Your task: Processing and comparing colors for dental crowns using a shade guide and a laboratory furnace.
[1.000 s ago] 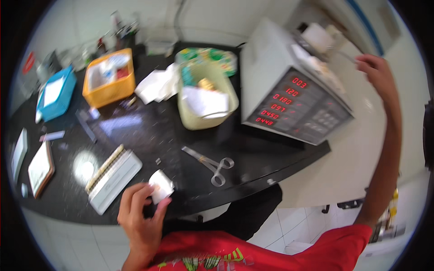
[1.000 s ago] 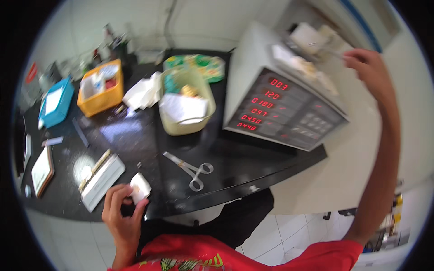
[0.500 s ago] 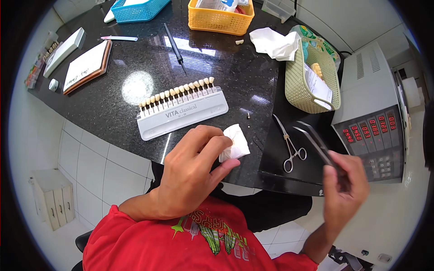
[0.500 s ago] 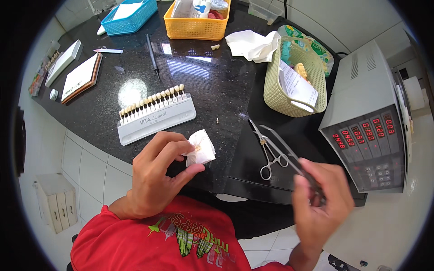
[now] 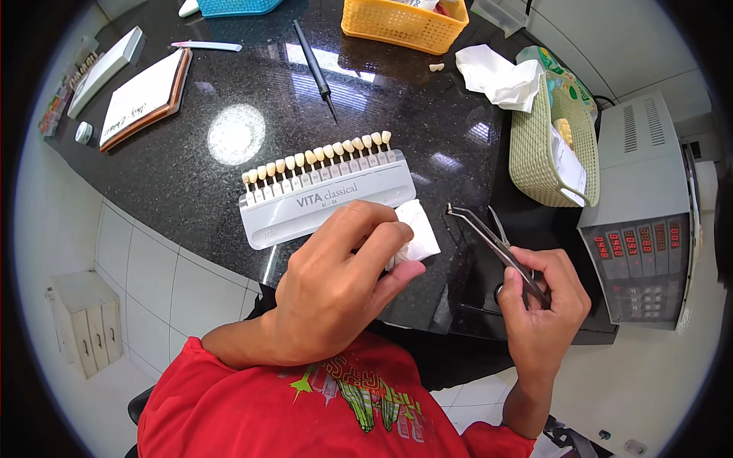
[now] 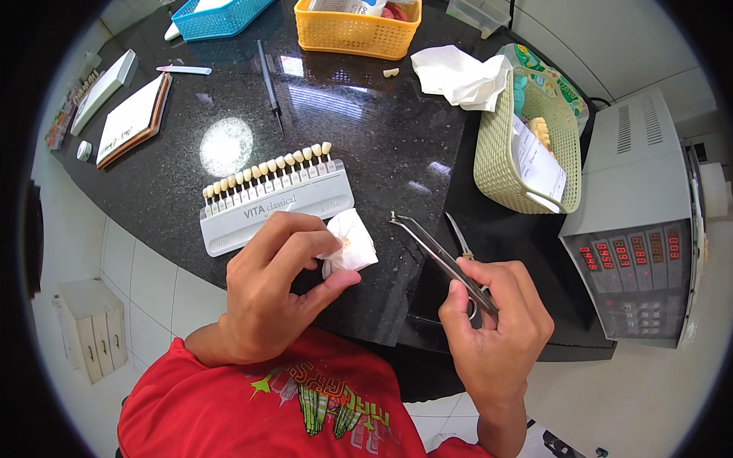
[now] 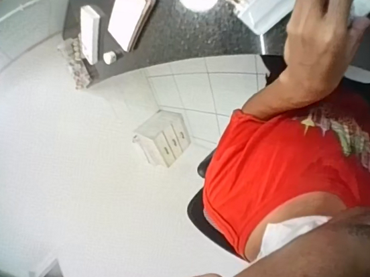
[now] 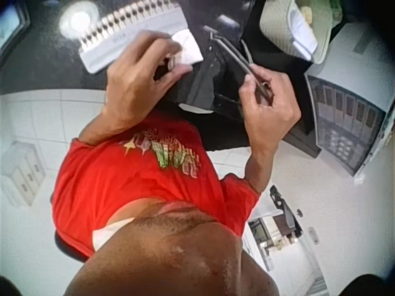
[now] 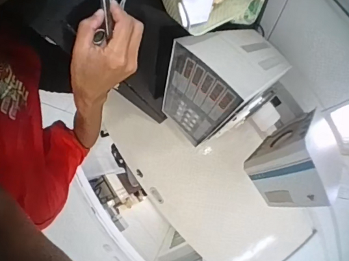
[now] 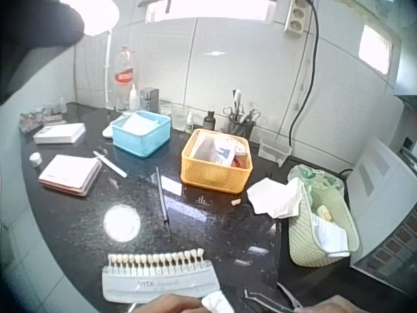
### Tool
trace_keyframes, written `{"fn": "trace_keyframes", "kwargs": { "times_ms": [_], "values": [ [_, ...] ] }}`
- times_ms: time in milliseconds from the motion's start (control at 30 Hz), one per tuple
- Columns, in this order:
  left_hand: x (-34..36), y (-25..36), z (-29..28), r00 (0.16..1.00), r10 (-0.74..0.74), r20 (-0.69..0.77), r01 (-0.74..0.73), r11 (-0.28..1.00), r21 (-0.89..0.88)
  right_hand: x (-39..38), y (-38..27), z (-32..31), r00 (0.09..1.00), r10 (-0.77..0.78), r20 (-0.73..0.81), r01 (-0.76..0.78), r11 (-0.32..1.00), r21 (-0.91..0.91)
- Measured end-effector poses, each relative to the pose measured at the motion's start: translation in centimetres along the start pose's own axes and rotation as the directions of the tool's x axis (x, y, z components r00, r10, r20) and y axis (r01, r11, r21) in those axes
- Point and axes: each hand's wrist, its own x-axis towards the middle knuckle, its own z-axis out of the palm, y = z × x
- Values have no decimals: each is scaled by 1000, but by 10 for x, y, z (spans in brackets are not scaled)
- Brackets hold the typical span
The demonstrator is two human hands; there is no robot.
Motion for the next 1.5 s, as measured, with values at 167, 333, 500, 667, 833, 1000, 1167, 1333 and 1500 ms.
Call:
{"fn": "trace_keyframes", "kwargs": {
  "times_ms": [167, 333, 500, 667, 833, 1000, 1167, 1333, 1500],
  "values": [
    [0, -1, -1, 1000, -5, -1, 5, 1000, -5, 1, -3, 2, 1000, -10, 17, 10, 1000, -13],
    [0, -1, -1, 1000, 4, 0, -4, 1000, -5, 0, 1, 5, 1000, -19, 9, 19, 1000, -18],
    [0, 0, -1, 1000, -7, 1, 7, 1000, -16, 1, 1, 3, 999, -38, -6, 38, 998, -42],
    [0, 1, -1, 1000, -7, -6, 7, 1000, -18, 2, 5, 2, 997, -58, -52, 55, 997, -57],
    [-1, 1, -1, 1000, -7, -8, 7, 1000, -18, 5, 7, -5, 995, -47, -85, 41, 997, -69],
    [-2, 0, -2, 1000, -4, -9, 4, 1000, -22, 9, 12, -14, 998, 40, -50, -38, 999, 31],
    [0, 0, -3, 1000, -8, 2, 8, 999, -38, 11, 21, -14, 967, 238, 88, -253, 903, 346],
    [2, -1, -3, 1000, 13, -9, -13, 999, -35, 12, 24, -21, 959, 268, 96, -284, 884, 371],
    [0, 3, -4, 1000, 10, 4, -10, 999, -30, 12, 19, -39, 966, 257, -30, -246, 947, 205]
  ]
}}
